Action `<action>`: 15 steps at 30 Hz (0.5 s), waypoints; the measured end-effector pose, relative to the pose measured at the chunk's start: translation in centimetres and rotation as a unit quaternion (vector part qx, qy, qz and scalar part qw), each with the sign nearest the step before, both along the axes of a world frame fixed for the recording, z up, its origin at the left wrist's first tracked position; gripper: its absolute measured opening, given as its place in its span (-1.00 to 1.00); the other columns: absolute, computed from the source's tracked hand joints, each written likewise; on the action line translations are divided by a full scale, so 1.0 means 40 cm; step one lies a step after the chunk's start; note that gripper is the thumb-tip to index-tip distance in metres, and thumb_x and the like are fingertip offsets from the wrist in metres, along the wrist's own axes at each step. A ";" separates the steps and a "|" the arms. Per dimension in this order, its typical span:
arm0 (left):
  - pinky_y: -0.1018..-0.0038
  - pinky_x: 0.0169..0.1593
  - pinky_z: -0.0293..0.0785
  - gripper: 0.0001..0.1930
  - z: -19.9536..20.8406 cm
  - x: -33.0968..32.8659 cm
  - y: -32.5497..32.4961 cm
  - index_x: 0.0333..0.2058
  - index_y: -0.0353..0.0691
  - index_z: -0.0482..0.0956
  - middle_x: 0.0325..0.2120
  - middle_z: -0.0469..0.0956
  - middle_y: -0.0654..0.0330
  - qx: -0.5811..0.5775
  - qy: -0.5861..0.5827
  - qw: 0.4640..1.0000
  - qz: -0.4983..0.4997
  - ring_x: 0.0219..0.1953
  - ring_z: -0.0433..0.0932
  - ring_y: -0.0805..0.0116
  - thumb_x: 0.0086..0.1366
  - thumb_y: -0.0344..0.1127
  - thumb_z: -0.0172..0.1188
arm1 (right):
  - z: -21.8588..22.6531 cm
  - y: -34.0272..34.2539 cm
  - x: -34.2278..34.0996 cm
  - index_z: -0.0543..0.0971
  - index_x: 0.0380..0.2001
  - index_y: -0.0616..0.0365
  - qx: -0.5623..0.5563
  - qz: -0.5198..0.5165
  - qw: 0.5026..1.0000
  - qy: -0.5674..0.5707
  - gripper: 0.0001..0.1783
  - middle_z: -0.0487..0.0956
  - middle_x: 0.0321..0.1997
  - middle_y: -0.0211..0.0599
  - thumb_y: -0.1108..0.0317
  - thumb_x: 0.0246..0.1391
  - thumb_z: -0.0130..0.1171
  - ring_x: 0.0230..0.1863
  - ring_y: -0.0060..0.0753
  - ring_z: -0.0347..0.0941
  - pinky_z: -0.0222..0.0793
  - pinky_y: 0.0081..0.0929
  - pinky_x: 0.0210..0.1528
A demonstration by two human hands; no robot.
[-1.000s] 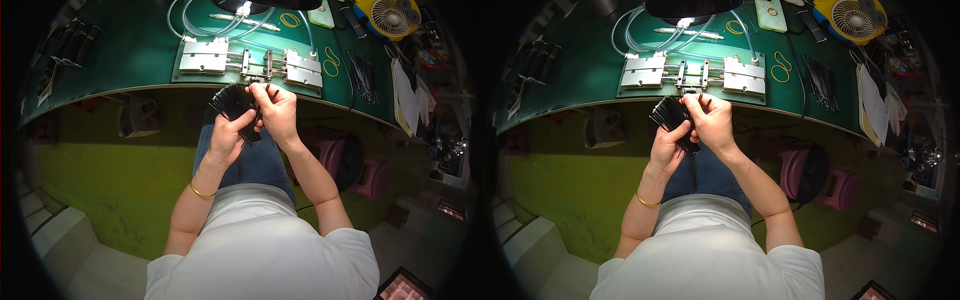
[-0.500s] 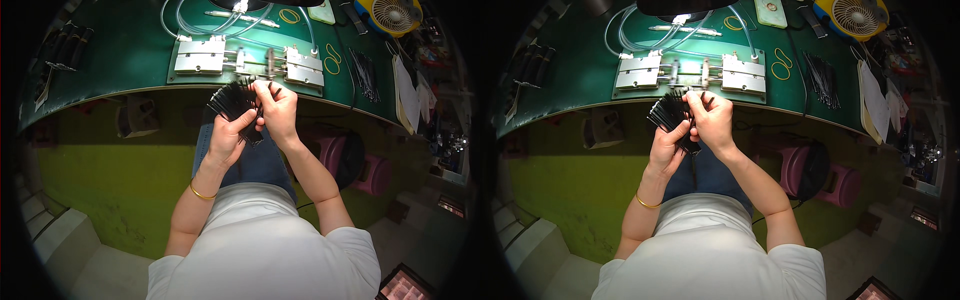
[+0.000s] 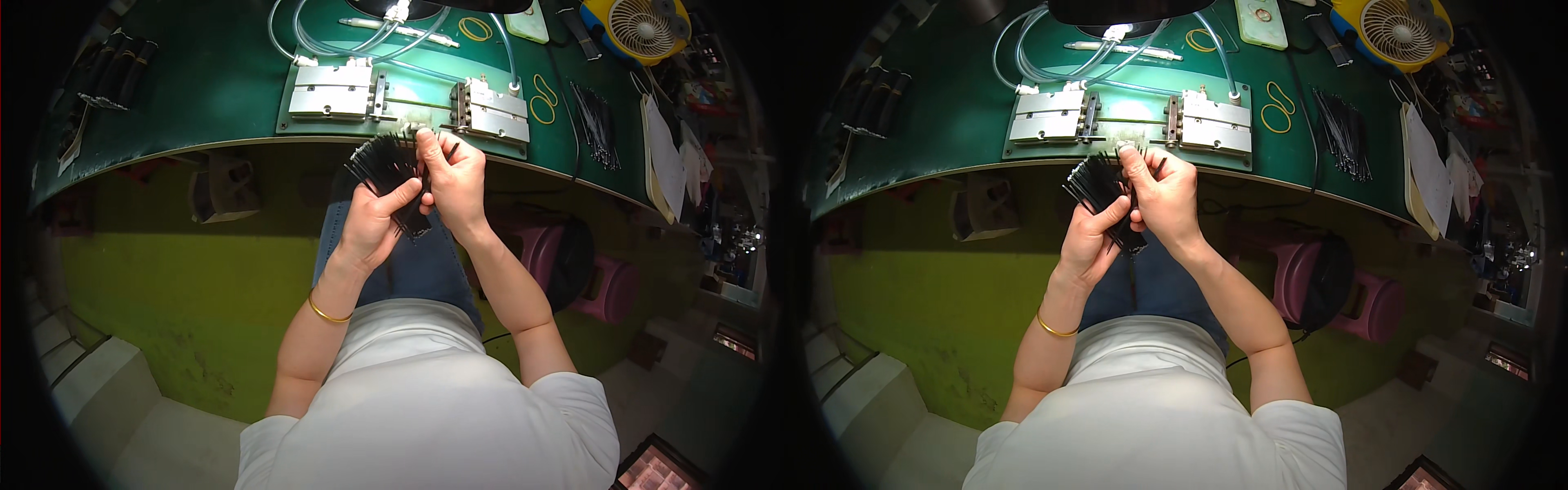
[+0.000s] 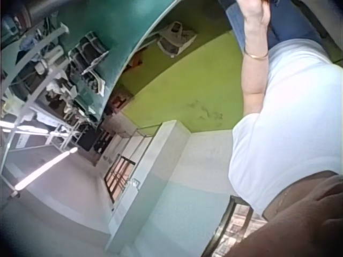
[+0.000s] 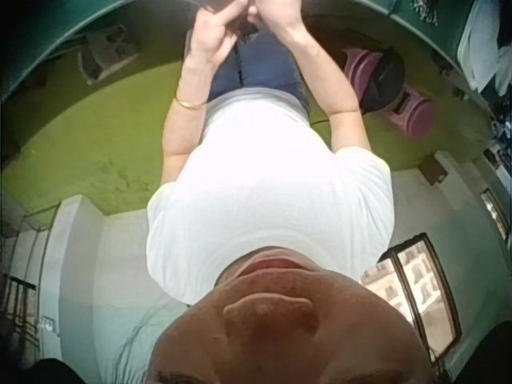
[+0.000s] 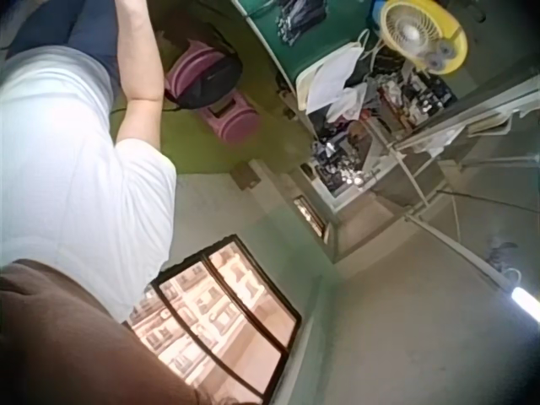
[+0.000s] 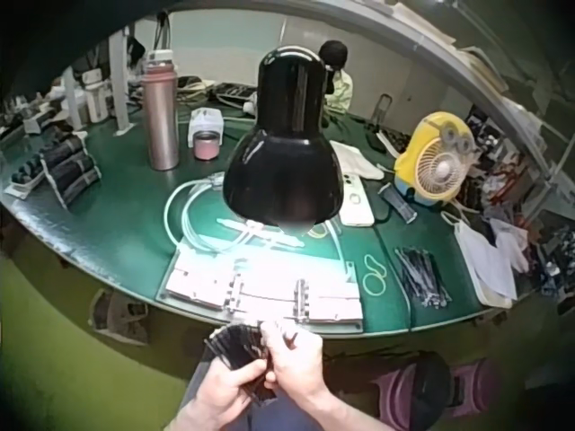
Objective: Assemble electronic components at a production floor.
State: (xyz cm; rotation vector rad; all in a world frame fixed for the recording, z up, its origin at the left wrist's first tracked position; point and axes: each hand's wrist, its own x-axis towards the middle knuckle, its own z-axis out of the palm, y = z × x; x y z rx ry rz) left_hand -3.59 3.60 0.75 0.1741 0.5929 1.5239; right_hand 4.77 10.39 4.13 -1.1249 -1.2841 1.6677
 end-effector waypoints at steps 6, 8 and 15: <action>0.58 -0.41 0.43 -0.86 -0.005 -0.002 -0.005 -0.30 -0.33 0.43 -0.46 0.46 0.20 0.008 -0.002 1.000 0.001 -0.50 0.45 0.45 0.12 -0.53 0.05 | 0.010 -0.006 -0.002 0.50 -0.57 0.26 0.038 0.025 0.999 -0.006 -0.72 0.34 -0.80 -0.50 0.28 0.07 0.01 -0.87 -0.80 0.14 0.02 -0.79 -0.90; 0.58 -0.42 0.42 -0.86 -0.006 0.001 -0.004 -0.30 -0.32 0.42 -0.46 0.46 0.20 0.003 -0.002 1.000 0.008 -0.50 0.45 0.45 0.12 -0.53 0.06 | 0.008 -0.006 -0.003 0.50 -0.56 0.26 0.032 0.019 0.999 -0.007 -0.74 0.34 -0.80 -0.50 0.30 0.07 0.00 -0.87 -0.81 0.14 0.02 -0.79 -0.89; 0.58 -0.42 0.42 -0.83 -0.005 0.006 0.003 -0.27 -0.31 0.41 -0.44 0.45 0.20 -0.011 -0.005 1.000 0.021 -0.49 0.44 0.44 0.11 -0.54 0.06 | 0.003 0.002 -0.007 0.50 -0.56 0.26 0.013 0.001 1.000 -0.008 -0.76 0.36 -0.79 -0.50 0.33 0.06 0.00 -0.88 -0.82 0.13 -0.01 -0.80 -0.89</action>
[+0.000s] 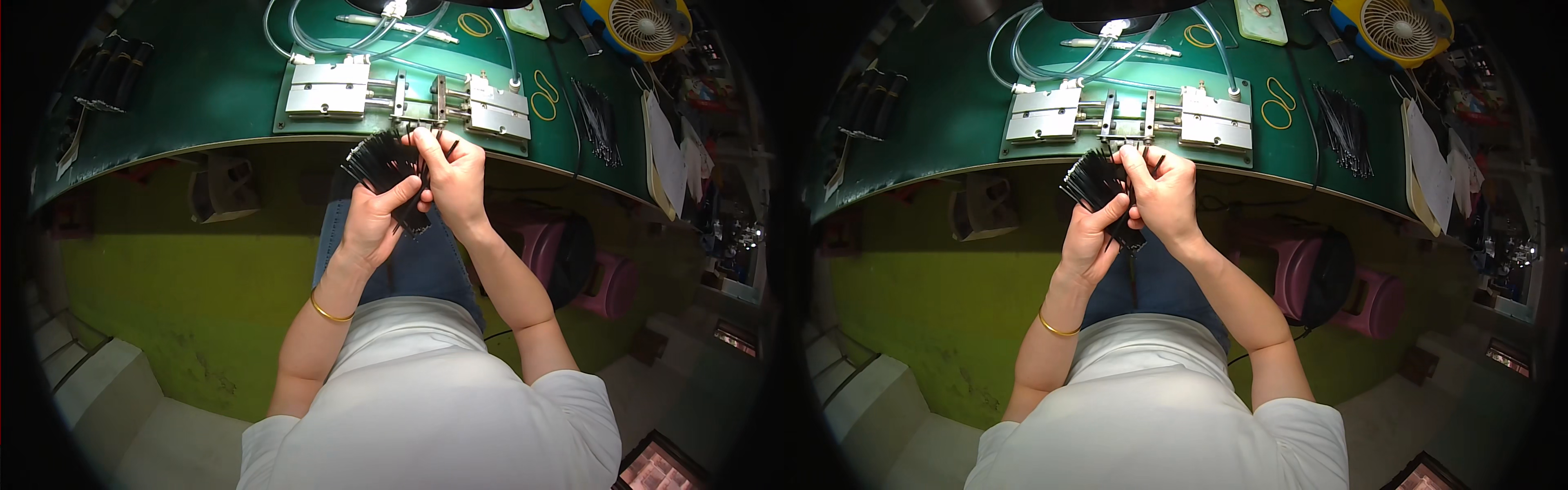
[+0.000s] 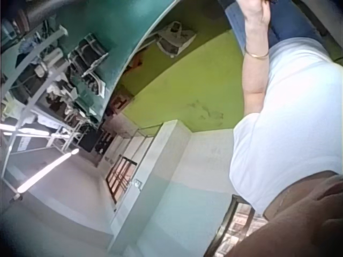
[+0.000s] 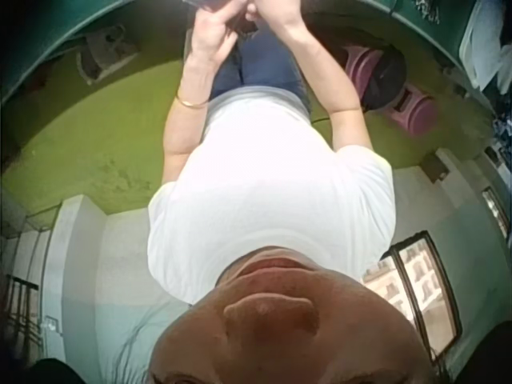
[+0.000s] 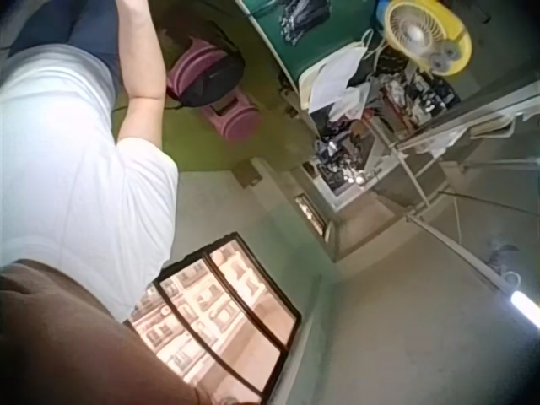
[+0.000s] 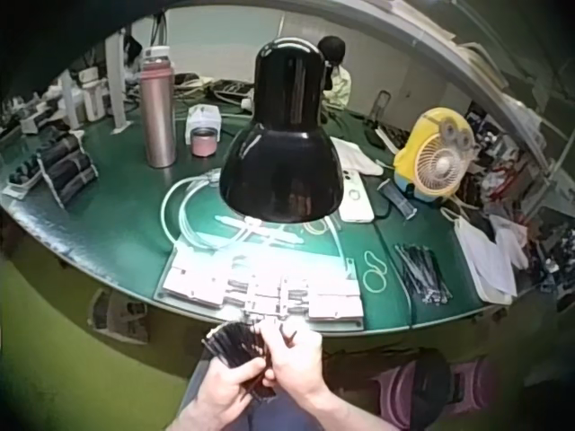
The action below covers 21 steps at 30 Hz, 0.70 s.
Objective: Assemble electronic components at a production floor.
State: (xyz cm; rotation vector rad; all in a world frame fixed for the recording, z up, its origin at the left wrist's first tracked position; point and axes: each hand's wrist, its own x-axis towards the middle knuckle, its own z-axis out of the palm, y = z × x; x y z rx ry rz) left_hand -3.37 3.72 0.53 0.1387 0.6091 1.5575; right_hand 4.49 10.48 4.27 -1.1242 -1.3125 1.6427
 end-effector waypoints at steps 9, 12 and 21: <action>0.57 -0.41 0.43 -0.79 0.004 -0.001 0.008 -0.23 -0.30 0.40 -0.45 0.46 0.21 0.008 -0.003 1.000 -0.008 -0.48 0.46 0.44 0.11 -0.53 0.07 | -0.002 0.008 0.002 0.49 -0.60 0.24 -0.029 -0.006 0.999 0.012 -0.75 0.37 -0.80 -0.48 0.31 0.04 0.04 -0.90 -0.81 0.11 -0.05 -0.81 -0.91; 0.57 -0.41 0.43 -0.80 0.010 -0.003 0.007 -0.24 -0.31 0.40 -0.45 0.46 0.20 0.006 -0.005 1.000 -0.010 -0.48 0.46 0.43 0.11 -0.53 0.07 | -0.001 0.007 0.002 0.49 -0.61 0.24 -0.033 -0.008 0.999 0.015 -0.75 0.37 -0.80 -0.48 0.30 0.03 0.05 -0.90 -0.81 0.11 -0.04 -0.81 -0.91; 0.57 -0.42 0.43 -0.82 0.011 -0.005 -0.003 -0.28 -0.32 0.42 -0.46 0.46 0.19 0.005 0.001 1.000 -0.020 -0.49 0.46 0.43 0.09 -0.55 0.07 | 0.009 -0.004 0.006 0.50 -0.60 0.23 -0.004 0.011 1.000 0.018 -0.74 0.37 -0.77 -0.49 0.28 0.03 0.05 -0.88 -0.81 0.13 0.00 -0.81 -0.90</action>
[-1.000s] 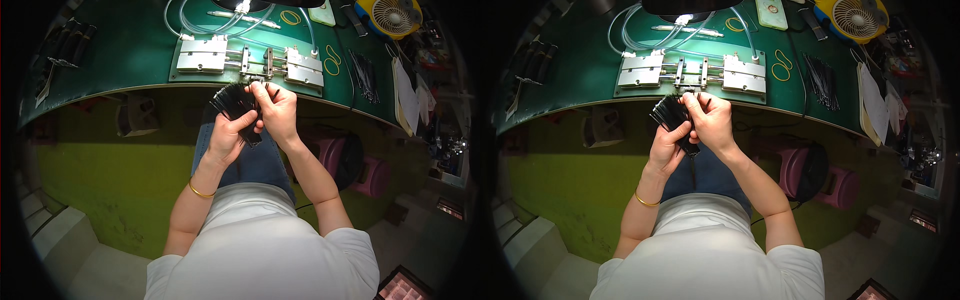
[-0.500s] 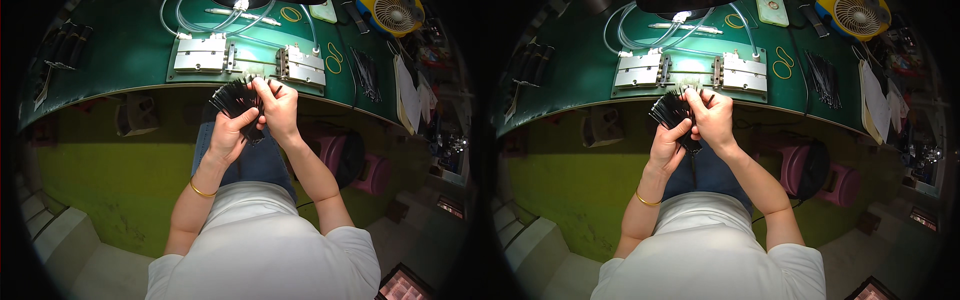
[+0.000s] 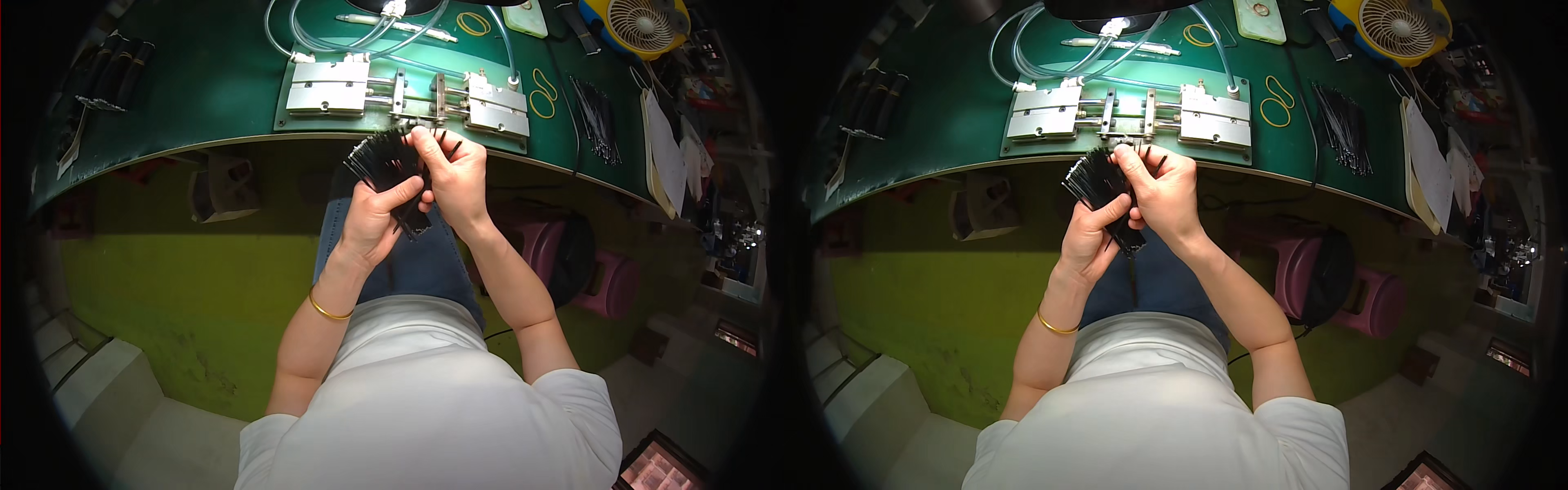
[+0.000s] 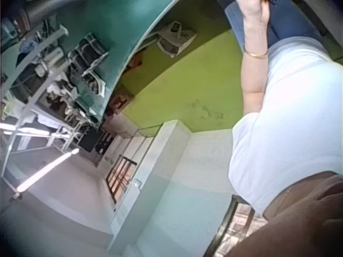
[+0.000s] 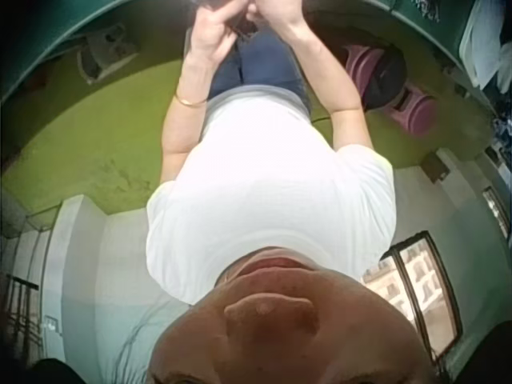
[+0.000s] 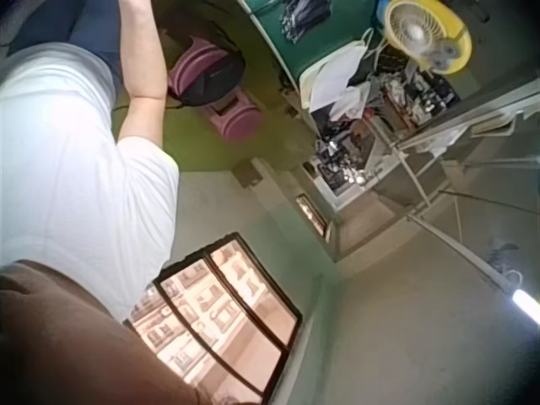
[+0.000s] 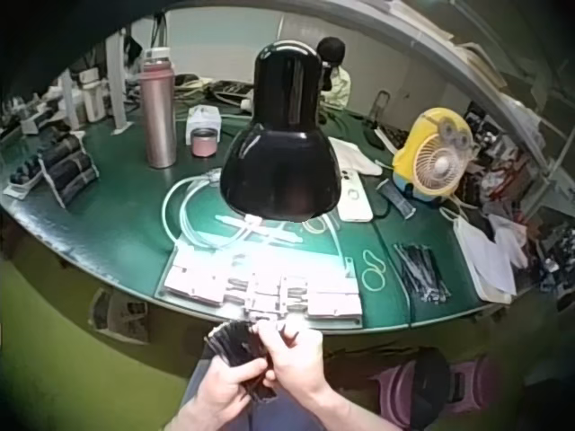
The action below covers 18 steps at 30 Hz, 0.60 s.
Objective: Assemble electronic components at a production floor.
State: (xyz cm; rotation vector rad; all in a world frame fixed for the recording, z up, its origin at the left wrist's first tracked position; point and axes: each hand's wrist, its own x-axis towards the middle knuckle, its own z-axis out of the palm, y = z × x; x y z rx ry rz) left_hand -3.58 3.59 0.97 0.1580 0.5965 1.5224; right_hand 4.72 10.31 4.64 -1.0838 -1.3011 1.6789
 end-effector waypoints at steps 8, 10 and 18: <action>0.56 -0.41 0.45 -0.82 -0.007 0.008 0.004 -0.28 -0.32 0.42 -0.45 0.46 0.19 -0.007 -0.009 1.000 0.014 -0.48 0.47 0.42 0.09 -0.55 0.08 | -0.009 0.009 -0.003 0.51 -0.59 0.24 -0.017 -0.013 1.000 -0.010 -0.75 0.40 -0.75 -0.47 0.30 0.03 0.04 -0.88 -0.81 0.14 -0.01 -0.81 -0.91; 0.55 -0.41 0.45 -0.82 -0.011 0.009 0.007 -0.28 -0.32 0.42 -0.45 0.46 0.19 -0.008 -0.011 1.000 0.012 -0.48 0.47 0.42 0.09 -0.55 0.08 | -0.011 0.012 -0.001 0.51 -0.59 0.24 -0.022 -0.012 1.000 -0.009 -0.75 0.41 -0.75 -0.46 0.30 0.03 0.04 -0.88 -0.81 0.14 -0.01 -0.81 -0.91; 0.51 -0.38 0.48 -0.84 -0.003 0.001 0.008 -0.30 -0.32 0.42 -0.45 0.47 0.18 -0.007 -0.006 1.000 0.013 -0.48 0.48 0.43 0.09 -0.54 0.08 | -0.010 0.013 -0.002 0.50 -0.59 0.24 -0.031 -0.014 0.999 -0.016 -0.75 0.41 -0.76 -0.46 0.30 0.03 0.04 -0.89 -0.80 0.12 -0.02 -0.80 -0.92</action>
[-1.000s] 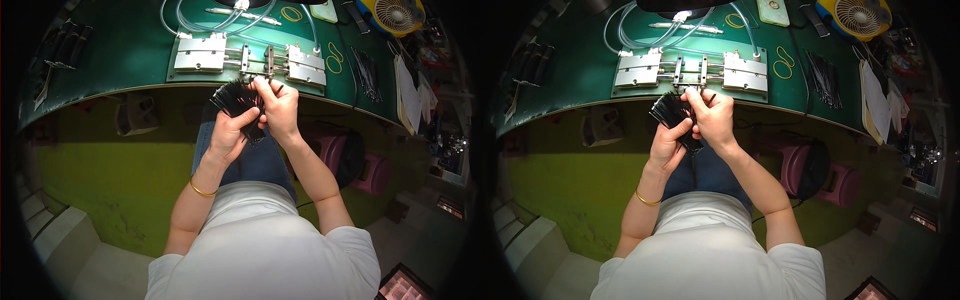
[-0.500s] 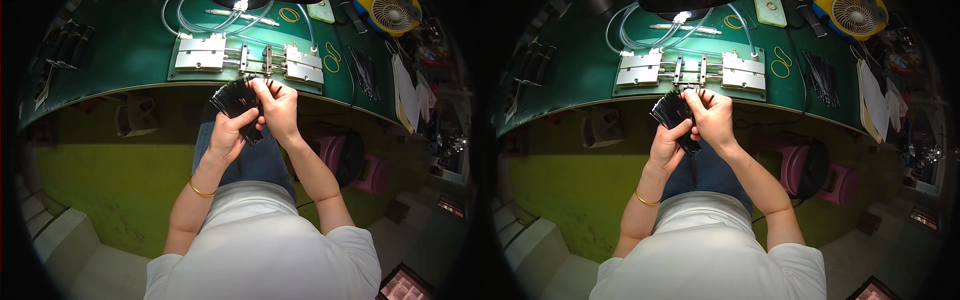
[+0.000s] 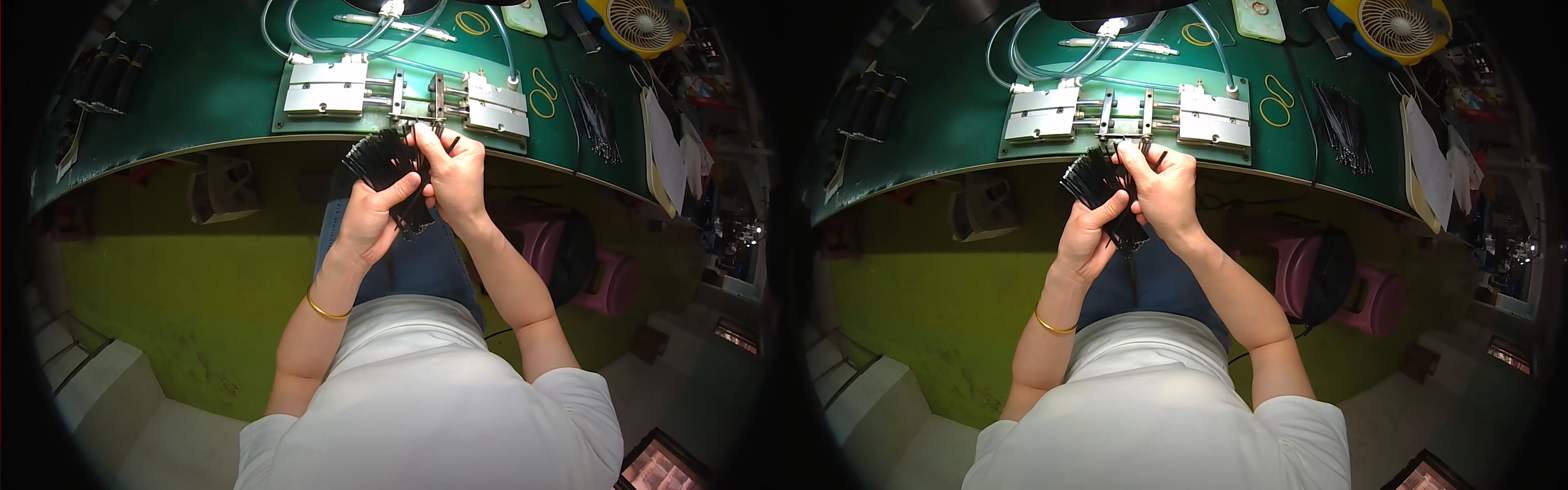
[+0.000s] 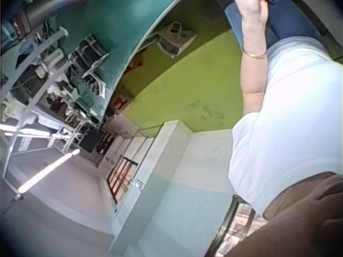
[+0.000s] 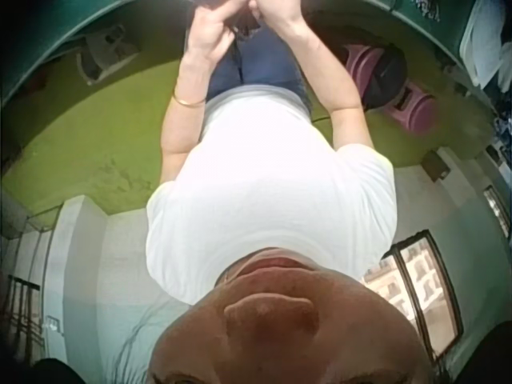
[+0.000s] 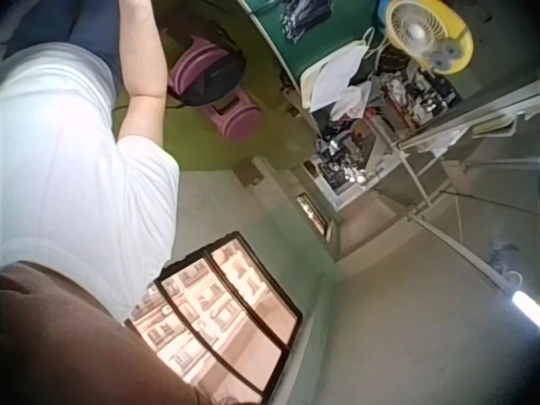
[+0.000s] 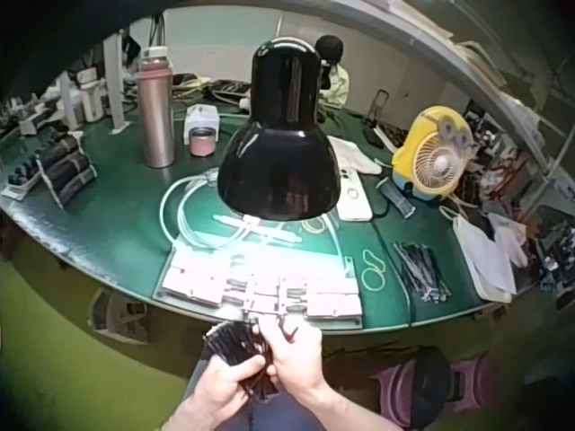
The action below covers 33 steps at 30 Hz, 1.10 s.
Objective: Assemble electronic components at a production floor.
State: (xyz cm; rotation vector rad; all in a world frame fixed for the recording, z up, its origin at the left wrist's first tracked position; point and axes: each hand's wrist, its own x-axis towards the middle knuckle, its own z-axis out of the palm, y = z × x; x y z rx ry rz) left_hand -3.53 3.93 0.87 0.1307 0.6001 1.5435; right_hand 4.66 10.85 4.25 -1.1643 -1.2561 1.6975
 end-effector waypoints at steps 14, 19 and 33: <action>0.54 -0.44 0.45 -0.88 -0.006 -0.011 -0.008 -0.33 -0.33 0.42 -0.46 0.48 0.17 -0.006 0.035 0.999 -0.006 -0.50 0.47 0.41 0.10 -0.53 0.07 | -0.001 -0.011 -0.007 0.51 -0.58 0.26 0.031 -0.004 0.999 0.009 -0.75 0.39 -0.77 -0.47 0.31 0.05 0.02 -0.88 -0.78 0.14 0.02 -0.79 -0.90; 0.54 -0.41 0.46 -0.87 0.000 -0.012 -0.004 -0.32 -0.33 0.43 -0.45 0.48 0.18 -0.017 0.035 0.999 -0.009 -0.50 0.47 0.42 0.10 -0.53 0.07 | -0.012 -0.007 -0.007 0.51 -0.59 0.25 0.021 -0.015 1.000 0.017 -0.75 0.38 -0.78 -0.49 0.30 0.04 0.03 -0.88 -0.78 0.14 -0.01 -0.79 -0.90; 0.54 -0.40 0.45 -0.88 0.004 -0.011 -0.007 -0.32 -0.32 0.41 -0.48 0.46 0.20 -0.005 0.071 0.997 -0.018 -0.51 0.45 0.44 0.13 -0.48 0.06 | 0.011 -0.017 -0.003 0.52 -0.60 0.24 0.038 0.005 0.999 0.014 -0.77 0.37 -0.77 -0.50 0.31 0.01 0.06 -0.86 -0.79 0.15 0.00 -0.78 -0.89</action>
